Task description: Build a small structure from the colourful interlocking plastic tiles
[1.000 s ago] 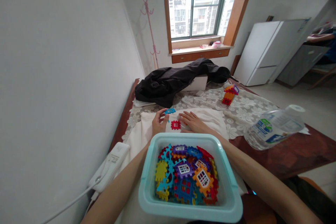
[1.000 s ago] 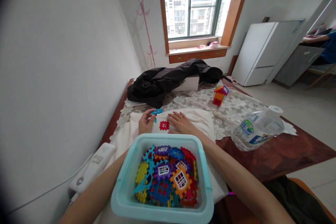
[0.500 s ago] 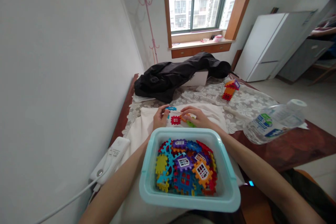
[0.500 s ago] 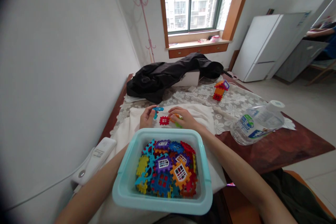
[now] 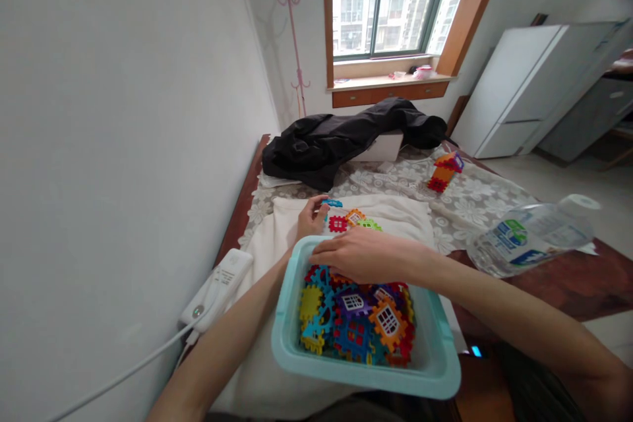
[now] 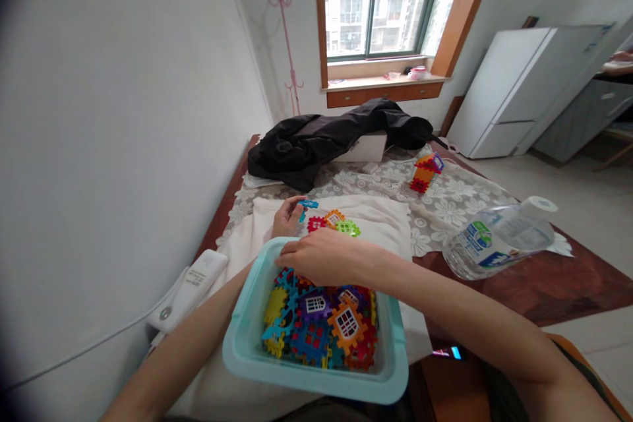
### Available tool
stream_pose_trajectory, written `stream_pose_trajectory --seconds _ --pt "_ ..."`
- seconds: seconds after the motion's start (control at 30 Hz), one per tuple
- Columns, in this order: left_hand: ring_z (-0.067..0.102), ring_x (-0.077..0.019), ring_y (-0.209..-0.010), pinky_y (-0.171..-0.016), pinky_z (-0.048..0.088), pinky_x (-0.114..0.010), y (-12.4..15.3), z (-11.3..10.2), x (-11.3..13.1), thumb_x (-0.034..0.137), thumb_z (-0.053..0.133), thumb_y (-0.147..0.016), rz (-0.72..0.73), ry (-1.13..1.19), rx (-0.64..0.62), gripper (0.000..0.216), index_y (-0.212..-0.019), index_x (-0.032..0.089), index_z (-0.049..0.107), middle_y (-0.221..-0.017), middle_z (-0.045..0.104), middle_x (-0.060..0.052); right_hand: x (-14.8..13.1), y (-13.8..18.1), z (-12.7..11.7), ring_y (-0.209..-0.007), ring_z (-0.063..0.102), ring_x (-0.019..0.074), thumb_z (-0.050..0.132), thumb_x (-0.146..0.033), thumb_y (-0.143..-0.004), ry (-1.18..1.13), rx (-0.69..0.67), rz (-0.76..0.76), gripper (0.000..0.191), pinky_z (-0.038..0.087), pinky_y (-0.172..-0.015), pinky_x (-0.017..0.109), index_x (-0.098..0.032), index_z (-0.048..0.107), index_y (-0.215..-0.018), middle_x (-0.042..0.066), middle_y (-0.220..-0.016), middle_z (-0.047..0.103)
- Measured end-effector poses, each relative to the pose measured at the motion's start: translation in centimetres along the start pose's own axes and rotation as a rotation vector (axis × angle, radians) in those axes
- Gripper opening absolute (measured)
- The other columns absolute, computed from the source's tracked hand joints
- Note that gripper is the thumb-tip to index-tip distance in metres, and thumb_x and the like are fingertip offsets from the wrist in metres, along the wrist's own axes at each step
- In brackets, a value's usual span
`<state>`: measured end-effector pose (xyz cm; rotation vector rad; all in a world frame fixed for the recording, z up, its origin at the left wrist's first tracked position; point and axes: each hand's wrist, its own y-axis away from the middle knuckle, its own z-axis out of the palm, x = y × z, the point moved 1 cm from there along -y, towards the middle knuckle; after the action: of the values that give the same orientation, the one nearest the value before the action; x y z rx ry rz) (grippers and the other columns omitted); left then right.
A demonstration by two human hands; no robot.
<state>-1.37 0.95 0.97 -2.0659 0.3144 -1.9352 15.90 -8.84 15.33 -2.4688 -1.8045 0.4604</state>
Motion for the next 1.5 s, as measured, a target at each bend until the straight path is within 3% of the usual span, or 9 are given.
stream_pose_trajectory --seconds 0.17,0.33,0.4,0.5,0.57,0.77,0.9,1.23,1.5 --pt "0.073 -0.0230 -0.092 -0.089 0.058 -0.036 -0.2 -0.2 0.4 0.068 0.077 -0.091 -0.087 0.091 0.007 0.057 -0.118 0.017 0.076 -0.106 0.081 -0.012 -0.1 -1.2 2.8 -0.060 0.067 0.0181 0.074 -0.002 -0.086 0.170 0.005 0.028 0.018 0.041 -0.055 0.031 -0.020 0.075 -0.087 0.004 -0.082 0.079" --pt "0.073 -0.0217 -0.088 -0.082 0.059 -0.033 -0.6 -0.3 -0.2 0.076 0.078 -0.086 -0.165 0.206 -0.029 0.071 -0.124 0.016 0.076 -0.103 0.081 -0.012 0.3 0.4 0.4 -0.074 0.070 0.0186 0.071 -0.019 -0.100 -0.127 0.031 0.013 0.006 0.049 -0.068 0.030 -0.023 0.074 -0.103 0.003 -0.093 0.079" --pt "0.073 -0.0208 -0.085 -0.078 0.059 -0.032 -0.8 -0.3 -0.8 0.079 0.079 -0.083 -0.202 0.257 -0.065 0.076 -0.128 0.017 0.076 -0.103 0.081 -0.012 1.7 1.5 -0.6 -0.082 0.071 0.0189 0.064 -0.028 -0.106 -0.340 0.130 0.059 0.011 0.053 -0.076 0.030 -0.025 0.074 -0.111 0.003 -0.096 0.079" --pt "0.072 -0.0198 -0.082 -0.076 0.059 -0.031 -0.8 -0.3 -1.4 0.079 0.084 -0.077 -0.219 0.302 -0.136 0.082 -0.127 0.015 0.077 -0.098 0.080 -0.011 5.2 3.0 -0.4 -0.087 0.071 0.0206 0.056 -0.037 -0.110 -0.507 0.467 0.277 0.023 0.056 -0.080 0.033 -0.025 0.074 -0.115 0.004 -0.099 0.078" --pt "0.074 -0.0205 -0.083 -0.078 0.060 -0.032 -0.8 -0.1 -1.8 0.077 0.089 -0.072 -0.215 0.285 -0.189 0.082 -0.124 0.014 0.078 -0.098 0.081 -0.012 7.9 3.8 1.5 -0.088 0.071 0.0219 0.060 -0.041 -0.108 -0.511 0.611 0.366 0.025 0.057 -0.080 0.034 -0.023 0.076 -0.114 0.006 -0.101 0.079" --pt "0.080 -0.0307 -0.098 -0.092 0.062 -0.043 -0.3 0.4 -2.2 0.078 0.090 -0.069 -0.202 0.106 -0.270 0.084 -0.122 0.014 0.080 -0.113 0.083 -0.017 12.6 4.9 9.9 -0.090 0.070 0.0253 0.066 -0.045 -0.101 -0.439 0.688 0.467 0.024 0.057 -0.086 0.041 -0.024 0.078 -0.104 0.008 -0.097 0.078" --pt "0.079 -0.0324 -0.104 -0.096 0.062 -0.045 -0.2 0.4 -1.9 0.078 0.083 -0.078 -0.173 0.049 -0.269 0.077 -0.123 0.014 0.080 -0.118 0.083 -0.018 12.7 5.1 12.1 -0.086 0.067 0.0243 0.069 -0.042 -0.097 -0.464 0.768 0.503 0.020 0.056 -0.082 0.039 -0.023 0.075 -0.097 0.007 -0.093 0.074" --pt "0.079 -0.0332 -0.106 -0.100 0.062 -0.047 -0.5 0.4 -1.6 0.067 0.088 -0.078 -0.179 0.042 -0.238 0.067 -0.119 0.014 0.081 -0.119 0.082 -0.018 13.2 4.9 12.3 -0.079 0.068 0.0211 0.075 -0.043 -0.092 -0.761 0.856 0.575 0.021 0.056 -0.077 0.035 -0.022 0.077 -0.094 0.004 -0.090 0.076" --pt "0.078 -0.0337 -0.111 -0.099 0.063 -0.046 -0.4 0.2 -1.1 0.060 0.090 -0.079 -0.210 0.075 -0.267 0.066 -0.125 0.015 0.081 -0.125 0.081 -0.017 13.0 4.9 12.2 -0.086 0.069 0.0226 0.074 -0.042 -0.094 -0.611 0.856 0.616 0.021 0.056 -0.079 0.036 -0.023 0.082 -0.096 0.006 -0.095 0.077"
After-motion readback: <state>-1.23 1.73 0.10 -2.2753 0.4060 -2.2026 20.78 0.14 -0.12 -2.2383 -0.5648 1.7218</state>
